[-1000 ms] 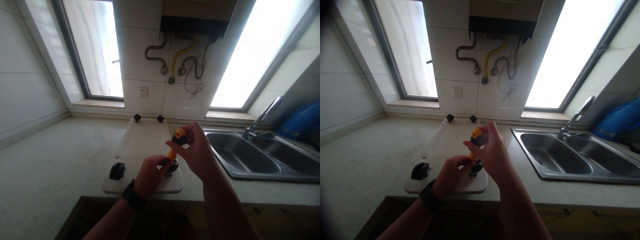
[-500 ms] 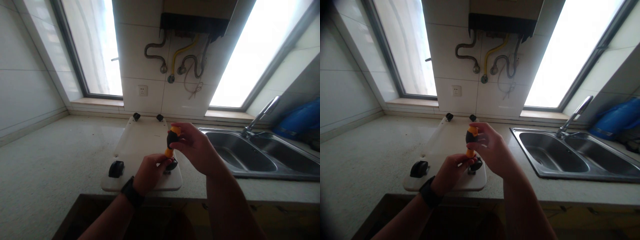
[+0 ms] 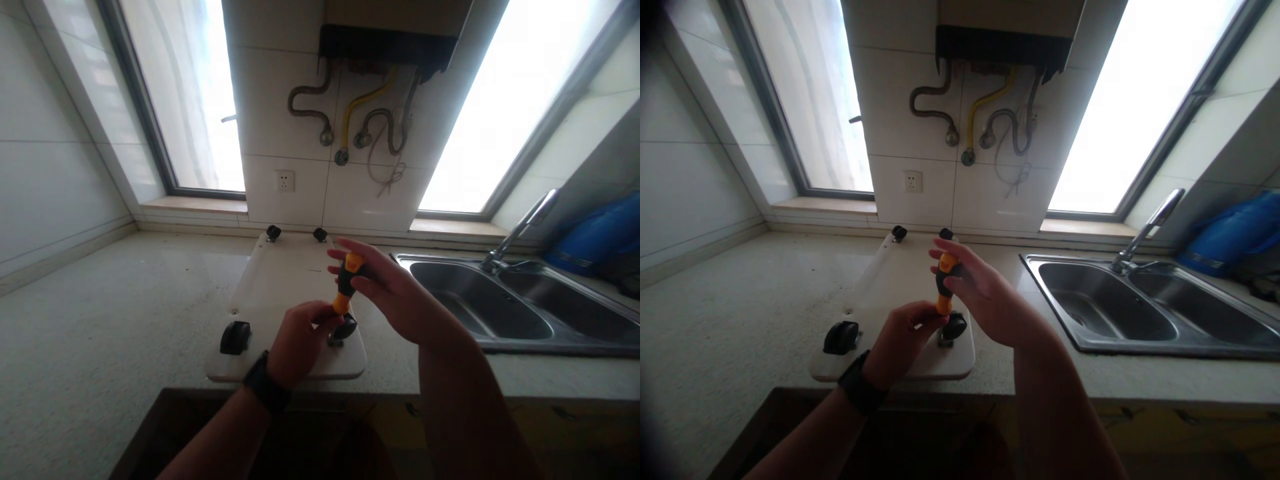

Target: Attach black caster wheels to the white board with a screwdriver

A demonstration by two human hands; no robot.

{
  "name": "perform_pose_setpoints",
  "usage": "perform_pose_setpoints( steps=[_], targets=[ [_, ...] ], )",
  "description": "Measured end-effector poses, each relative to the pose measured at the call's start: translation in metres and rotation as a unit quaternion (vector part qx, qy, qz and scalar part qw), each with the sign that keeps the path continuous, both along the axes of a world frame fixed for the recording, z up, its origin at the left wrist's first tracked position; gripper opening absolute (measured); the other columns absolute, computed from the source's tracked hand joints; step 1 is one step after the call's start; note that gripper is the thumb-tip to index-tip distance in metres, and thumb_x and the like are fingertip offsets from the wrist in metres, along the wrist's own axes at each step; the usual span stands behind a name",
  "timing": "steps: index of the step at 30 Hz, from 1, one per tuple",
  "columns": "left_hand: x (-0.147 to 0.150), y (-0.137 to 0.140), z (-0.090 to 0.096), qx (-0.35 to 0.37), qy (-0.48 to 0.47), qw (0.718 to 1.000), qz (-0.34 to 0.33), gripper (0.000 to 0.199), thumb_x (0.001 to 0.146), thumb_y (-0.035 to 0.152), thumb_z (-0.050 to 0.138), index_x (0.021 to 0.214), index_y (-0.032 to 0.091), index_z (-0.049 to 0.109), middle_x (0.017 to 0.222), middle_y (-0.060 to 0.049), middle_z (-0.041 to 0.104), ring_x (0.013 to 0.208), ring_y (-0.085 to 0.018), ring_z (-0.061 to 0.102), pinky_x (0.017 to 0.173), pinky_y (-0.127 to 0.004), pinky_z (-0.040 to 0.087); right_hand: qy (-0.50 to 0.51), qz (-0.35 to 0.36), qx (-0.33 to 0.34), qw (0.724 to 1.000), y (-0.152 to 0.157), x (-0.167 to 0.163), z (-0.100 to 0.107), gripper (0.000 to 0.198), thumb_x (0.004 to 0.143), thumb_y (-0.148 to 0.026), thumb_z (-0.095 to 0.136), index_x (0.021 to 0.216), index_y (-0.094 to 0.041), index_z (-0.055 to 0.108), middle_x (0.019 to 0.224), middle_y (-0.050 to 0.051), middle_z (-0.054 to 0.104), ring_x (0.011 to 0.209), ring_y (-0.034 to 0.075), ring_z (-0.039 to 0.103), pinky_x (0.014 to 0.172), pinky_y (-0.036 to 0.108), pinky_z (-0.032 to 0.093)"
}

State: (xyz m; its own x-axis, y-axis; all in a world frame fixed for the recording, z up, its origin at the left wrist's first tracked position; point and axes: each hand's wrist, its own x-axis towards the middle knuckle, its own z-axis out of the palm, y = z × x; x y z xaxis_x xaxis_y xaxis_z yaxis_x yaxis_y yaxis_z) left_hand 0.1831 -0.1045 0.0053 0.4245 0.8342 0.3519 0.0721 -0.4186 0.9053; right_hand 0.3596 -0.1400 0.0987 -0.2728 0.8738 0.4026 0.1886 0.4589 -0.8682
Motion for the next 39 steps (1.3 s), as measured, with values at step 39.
perform_pose_setpoints(
  steps=[39],
  targets=[
    [-0.001,0.0,0.002,0.018,0.025,0.999,-0.033,0.011,0.096,0.026,0.066,0.098,0.021,0.077,0.096,-0.001,0.08,0.088,-0.02,0.073,0.079,-0.027,0.051,0.064,-0.07,-0.016,0.995,0.005,-0.013,0.004,0.036,0.084,-0.023,0.076,0.118,-0.024,0.063,0.11,0.006,0.073,0.106,0.023,0.072,0.091,0.039,0.062]
  ],
)
